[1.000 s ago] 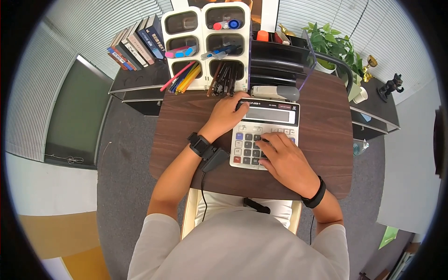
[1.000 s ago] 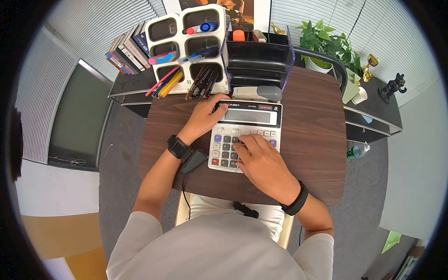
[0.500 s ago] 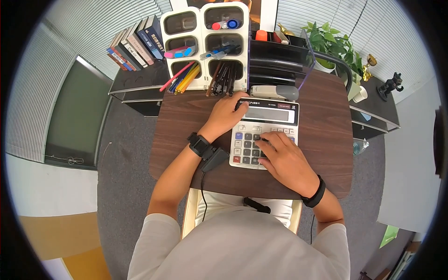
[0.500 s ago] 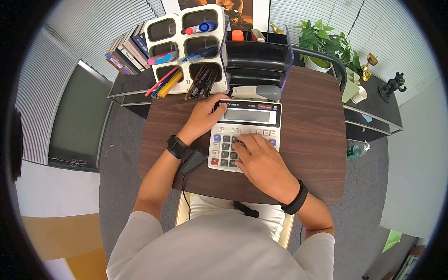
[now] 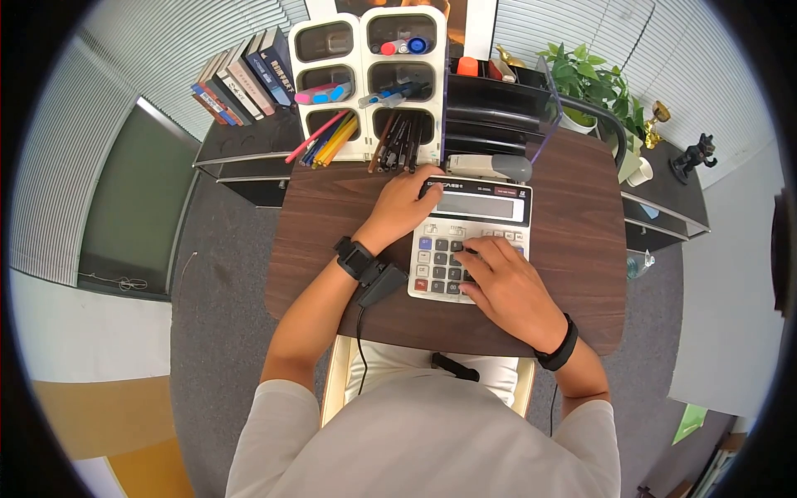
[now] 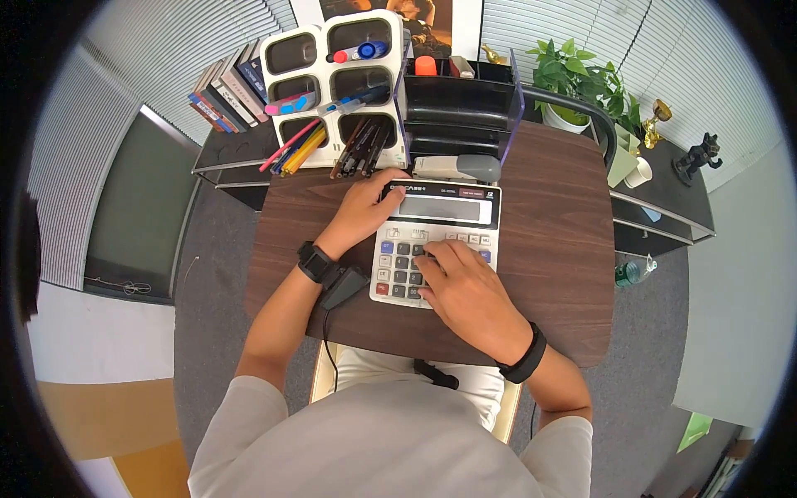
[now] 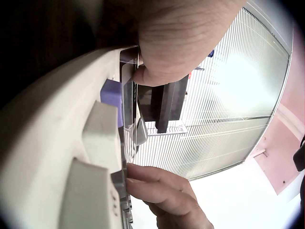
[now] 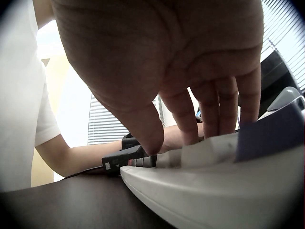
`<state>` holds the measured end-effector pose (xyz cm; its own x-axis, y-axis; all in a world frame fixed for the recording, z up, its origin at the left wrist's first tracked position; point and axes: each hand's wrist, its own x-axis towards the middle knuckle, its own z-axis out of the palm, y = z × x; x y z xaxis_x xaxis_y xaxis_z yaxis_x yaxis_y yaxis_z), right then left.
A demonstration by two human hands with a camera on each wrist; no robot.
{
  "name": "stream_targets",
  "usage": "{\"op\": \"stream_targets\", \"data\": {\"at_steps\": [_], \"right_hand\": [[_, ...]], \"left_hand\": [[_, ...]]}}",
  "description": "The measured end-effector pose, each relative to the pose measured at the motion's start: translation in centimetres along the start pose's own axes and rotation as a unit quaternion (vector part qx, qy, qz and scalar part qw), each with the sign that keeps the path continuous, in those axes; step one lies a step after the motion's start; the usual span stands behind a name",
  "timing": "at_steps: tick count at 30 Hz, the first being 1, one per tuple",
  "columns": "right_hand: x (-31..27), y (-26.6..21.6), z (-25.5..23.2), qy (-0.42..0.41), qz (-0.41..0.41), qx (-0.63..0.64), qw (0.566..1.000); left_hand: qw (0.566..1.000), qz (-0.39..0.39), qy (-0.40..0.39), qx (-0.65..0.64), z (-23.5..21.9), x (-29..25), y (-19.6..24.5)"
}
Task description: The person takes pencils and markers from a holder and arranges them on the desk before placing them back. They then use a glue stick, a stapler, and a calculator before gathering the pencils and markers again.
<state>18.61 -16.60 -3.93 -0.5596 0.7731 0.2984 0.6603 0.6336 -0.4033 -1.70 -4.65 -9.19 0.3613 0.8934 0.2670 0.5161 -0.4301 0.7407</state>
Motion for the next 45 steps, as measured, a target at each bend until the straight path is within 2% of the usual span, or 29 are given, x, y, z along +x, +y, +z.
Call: {"op": "stream_targets", "data": {"at_steps": [21, 40, 45], "right_hand": [[-0.08, 0.05, -0.11, -0.008, -0.006, -0.001, 1.0], [-0.09, 0.04, -0.25, -0.021, -0.008, 0.003, 1.0], [-0.06, 0.0, -0.27, -0.012, -0.008, 0.001, 1.0]], "left_hand": [[1.0, 0.005, 0.002, 0.005, 0.0, -0.02, -0.09], [1.0, -0.021, -0.013, 0.005, -0.31, -0.06, 0.56], [1.0, -0.001, 0.004, -0.006, -0.03, -0.09, 0.42]]}}
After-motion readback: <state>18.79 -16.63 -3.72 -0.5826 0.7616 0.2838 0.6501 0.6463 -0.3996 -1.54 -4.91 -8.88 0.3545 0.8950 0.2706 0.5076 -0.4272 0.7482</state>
